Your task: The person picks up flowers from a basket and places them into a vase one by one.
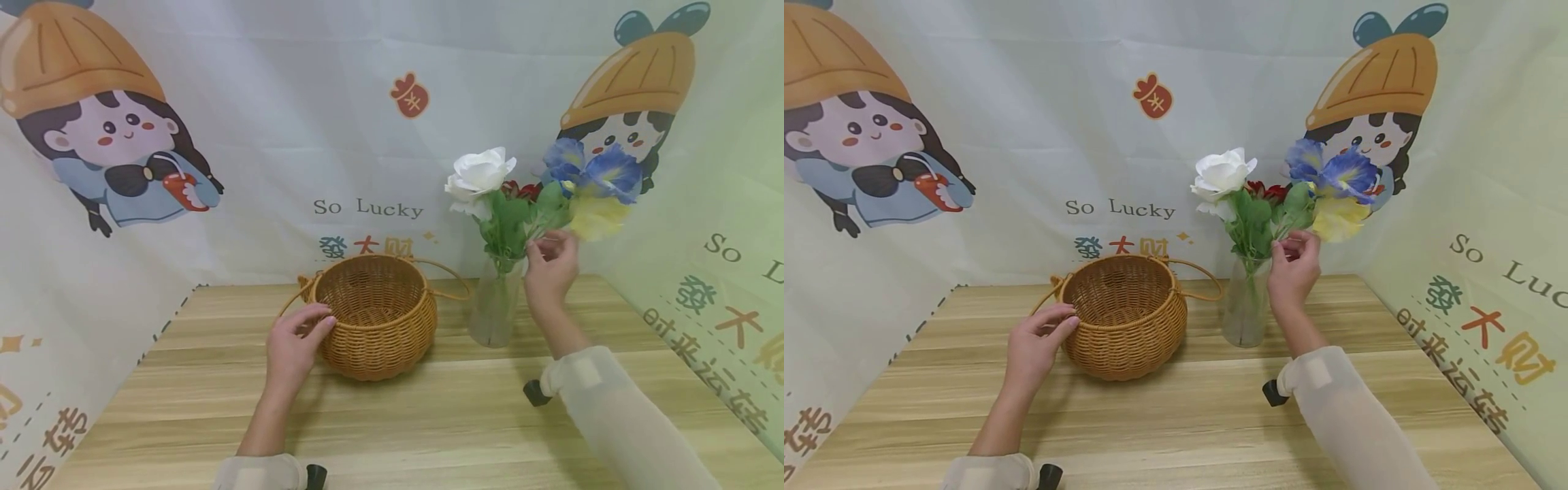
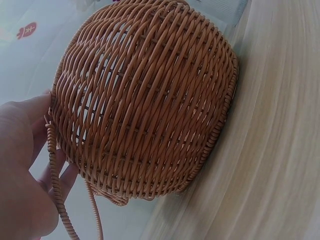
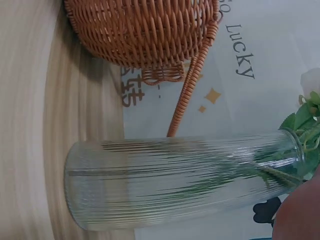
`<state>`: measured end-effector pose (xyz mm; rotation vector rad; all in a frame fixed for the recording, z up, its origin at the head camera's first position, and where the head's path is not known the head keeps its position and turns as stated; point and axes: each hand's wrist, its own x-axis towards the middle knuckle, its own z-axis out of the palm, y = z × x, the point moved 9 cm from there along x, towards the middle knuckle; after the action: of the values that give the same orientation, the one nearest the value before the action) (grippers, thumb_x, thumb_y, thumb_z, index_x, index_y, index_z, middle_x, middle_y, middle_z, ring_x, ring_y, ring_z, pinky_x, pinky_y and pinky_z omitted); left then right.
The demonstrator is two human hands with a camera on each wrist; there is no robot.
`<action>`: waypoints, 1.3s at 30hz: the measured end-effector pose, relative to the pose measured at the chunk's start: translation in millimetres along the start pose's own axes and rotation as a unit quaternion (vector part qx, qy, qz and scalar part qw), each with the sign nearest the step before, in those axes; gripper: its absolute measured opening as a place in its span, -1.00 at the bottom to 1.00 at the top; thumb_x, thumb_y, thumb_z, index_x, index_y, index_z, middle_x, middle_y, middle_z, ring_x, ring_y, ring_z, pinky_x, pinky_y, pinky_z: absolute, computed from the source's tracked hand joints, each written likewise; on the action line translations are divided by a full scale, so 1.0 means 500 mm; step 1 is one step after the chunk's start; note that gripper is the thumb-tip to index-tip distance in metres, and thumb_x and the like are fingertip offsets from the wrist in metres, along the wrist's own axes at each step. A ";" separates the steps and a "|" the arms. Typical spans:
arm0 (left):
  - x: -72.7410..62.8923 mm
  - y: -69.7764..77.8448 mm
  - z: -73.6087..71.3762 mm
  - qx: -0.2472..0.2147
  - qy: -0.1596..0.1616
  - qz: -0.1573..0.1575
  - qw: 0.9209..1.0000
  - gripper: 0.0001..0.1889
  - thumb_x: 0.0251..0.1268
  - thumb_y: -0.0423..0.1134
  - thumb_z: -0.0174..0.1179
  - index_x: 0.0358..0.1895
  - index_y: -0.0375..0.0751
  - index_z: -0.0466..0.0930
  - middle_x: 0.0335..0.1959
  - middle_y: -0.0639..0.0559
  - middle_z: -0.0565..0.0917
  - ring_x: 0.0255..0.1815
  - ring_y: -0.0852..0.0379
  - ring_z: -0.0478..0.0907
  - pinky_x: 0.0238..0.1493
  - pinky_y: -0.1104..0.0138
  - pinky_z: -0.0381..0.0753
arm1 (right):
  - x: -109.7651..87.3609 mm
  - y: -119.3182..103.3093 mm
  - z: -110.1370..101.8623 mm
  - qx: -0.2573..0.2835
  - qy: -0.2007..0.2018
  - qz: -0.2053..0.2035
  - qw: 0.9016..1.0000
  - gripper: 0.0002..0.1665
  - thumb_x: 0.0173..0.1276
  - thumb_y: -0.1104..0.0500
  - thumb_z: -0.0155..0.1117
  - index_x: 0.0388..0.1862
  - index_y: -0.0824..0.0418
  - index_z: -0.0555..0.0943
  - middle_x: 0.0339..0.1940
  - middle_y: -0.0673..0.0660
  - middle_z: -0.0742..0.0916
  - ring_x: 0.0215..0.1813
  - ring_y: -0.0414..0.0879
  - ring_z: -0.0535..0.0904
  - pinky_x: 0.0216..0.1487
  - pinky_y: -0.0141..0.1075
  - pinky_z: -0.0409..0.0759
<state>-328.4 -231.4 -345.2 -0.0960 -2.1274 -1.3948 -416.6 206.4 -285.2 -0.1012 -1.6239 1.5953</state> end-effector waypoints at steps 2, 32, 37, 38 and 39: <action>0.001 -0.001 0.001 -0.003 0.000 -0.001 1.000 -0.78 0.17 -0.25 0.40 -0.14 -0.23 0.74 -0.03 0.03 0.70 -0.04 0.16 0.47 -0.07 0.26 0.50 | -0.004 0.003 0.002 0.005 -0.004 -0.001 1.000 -0.73 0.27 0.42 0.29 -0.09 0.27 0.47 -0.39 -0.07 0.60 -0.33 -0.25 0.51 -0.15 -0.39 0.50; -0.001 -0.003 0.002 -0.004 0.003 -0.010 1.000 -0.79 0.16 -0.26 0.40 -0.14 -0.21 0.74 -0.01 0.02 0.69 -0.02 0.15 0.45 -0.05 0.22 0.48 | -0.071 0.043 -0.021 -0.005 -0.028 0.020 0.999 -0.83 0.33 0.39 0.24 -0.15 0.44 0.49 -0.19 0.14 0.63 -0.23 -0.29 0.47 -0.10 -0.37 0.43; -0.001 -0.003 0.001 0.003 0.003 -0.013 1.000 -0.80 0.18 -0.25 0.39 -0.14 -0.19 0.74 -0.02 0.06 0.69 -0.03 0.18 0.45 -0.06 0.28 0.49 | -0.093 0.050 -0.031 -0.028 -0.054 0.015 0.998 -0.80 0.31 0.39 0.25 -0.12 0.46 0.51 -0.27 0.08 0.62 -0.24 -0.28 0.49 -0.10 -0.38 0.47; -0.001 -0.003 0.000 0.004 0.004 -0.014 1.000 -0.81 0.18 -0.25 0.39 -0.15 -0.18 0.74 -0.02 0.06 0.69 -0.04 0.18 0.45 -0.07 0.29 0.49 | -0.097 0.052 -0.033 -0.031 -0.059 0.016 0.998 -0.79 0.31 0.39 0.26 -0.12 0.46 0.51 -0.27 0.07 0.62 -0.24 -0.29 0.49 -0.10 -0.39 0.47; -0.001 -0.002 0.000 0.005 0.004 -0.013 1.000 -0.81 0.18 -0.25 0.39 -0.14 -0.19 0.74 -0.02 0.06 0.69 -0.04 0.18 0.45 -0.07 0.30 0.50 | -0.100 0.054 -0.034 -0.032 -0.065 0.017 0.997 -0.79 0.31 0.39 0.26 -0.11 0.46 0.51 -0.26 0.07 0.62 -0.24 -0.29 0.49 -0.10 -0.40 0.47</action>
<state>-328.4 -231.9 -346.4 -0.0598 -2.1361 -1.3966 -387.2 195.6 -335.7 -0.0595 -1.7822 1.6057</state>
